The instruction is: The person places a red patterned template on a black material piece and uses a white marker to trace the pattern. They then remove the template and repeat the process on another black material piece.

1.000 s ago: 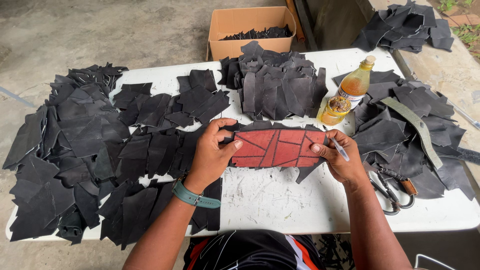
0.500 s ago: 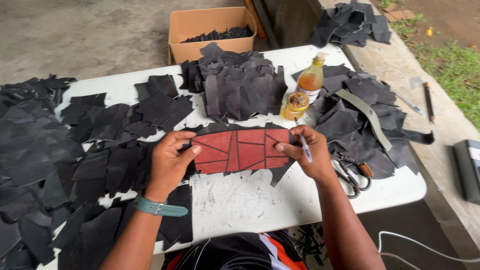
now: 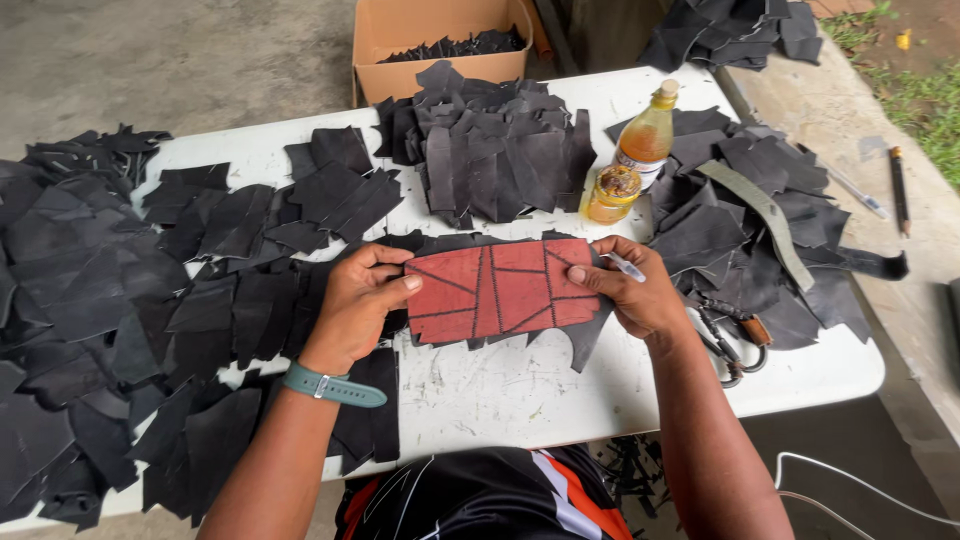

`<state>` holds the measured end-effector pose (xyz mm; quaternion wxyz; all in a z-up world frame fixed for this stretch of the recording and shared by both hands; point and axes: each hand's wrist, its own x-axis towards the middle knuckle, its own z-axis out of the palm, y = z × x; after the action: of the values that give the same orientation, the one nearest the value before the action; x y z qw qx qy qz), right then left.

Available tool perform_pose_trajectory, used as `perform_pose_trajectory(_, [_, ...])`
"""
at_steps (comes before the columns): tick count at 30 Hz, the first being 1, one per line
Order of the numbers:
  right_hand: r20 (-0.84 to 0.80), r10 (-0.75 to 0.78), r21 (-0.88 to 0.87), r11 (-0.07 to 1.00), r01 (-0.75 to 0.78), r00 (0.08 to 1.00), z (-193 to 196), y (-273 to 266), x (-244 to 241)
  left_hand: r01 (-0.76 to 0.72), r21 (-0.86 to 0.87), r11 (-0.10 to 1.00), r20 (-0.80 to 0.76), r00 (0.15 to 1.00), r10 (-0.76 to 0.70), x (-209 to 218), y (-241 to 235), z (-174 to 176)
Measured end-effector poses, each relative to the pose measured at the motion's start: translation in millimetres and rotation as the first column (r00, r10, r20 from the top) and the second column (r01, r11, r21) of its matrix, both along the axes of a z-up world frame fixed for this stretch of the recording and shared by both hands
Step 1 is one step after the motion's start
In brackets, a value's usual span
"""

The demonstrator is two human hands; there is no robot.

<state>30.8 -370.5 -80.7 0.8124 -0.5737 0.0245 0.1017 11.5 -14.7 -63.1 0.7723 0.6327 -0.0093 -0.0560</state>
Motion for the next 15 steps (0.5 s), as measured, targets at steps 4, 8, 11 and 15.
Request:
perform_pose_trajectory(4, [-0.046, 0.008, 0.014, 1.000, -0.007, 0.999, -2.6, -2.2, 2.0, 0.021, -0.026, 0.999, -0.010, 1.000, -0.022, -0.8, -0.9, 2.2])
perform_pose_trajectory(8, [-0.044, 0.005, 0.005, 1.000, -0.005, 0.999, -3.3, -0.1, 5.0, 0.026, 0.001, 1.000, 0.005, 1.000, -0.026, -1.4, 0.0, 4.9])
perform_pose_trajectory(11, [-0.016, 0.005, 0.013, 1.000, -0.005, 1.000, -5.4, 1.1, 3.2, 0.046, -0.030, 0.998, 0.038, 0.998, -0.045, -4.3, 1.1, 4.0])
perform_pose_trajectory(15, [0.188, -0.019, -0.095, 0.995, 0.038, 0.982, -1.7, -0.4, -1.7, 0.059, 0.020, 0.998, 0.139, 0.988, -0.061, -5.9, -0.1, 8.4])
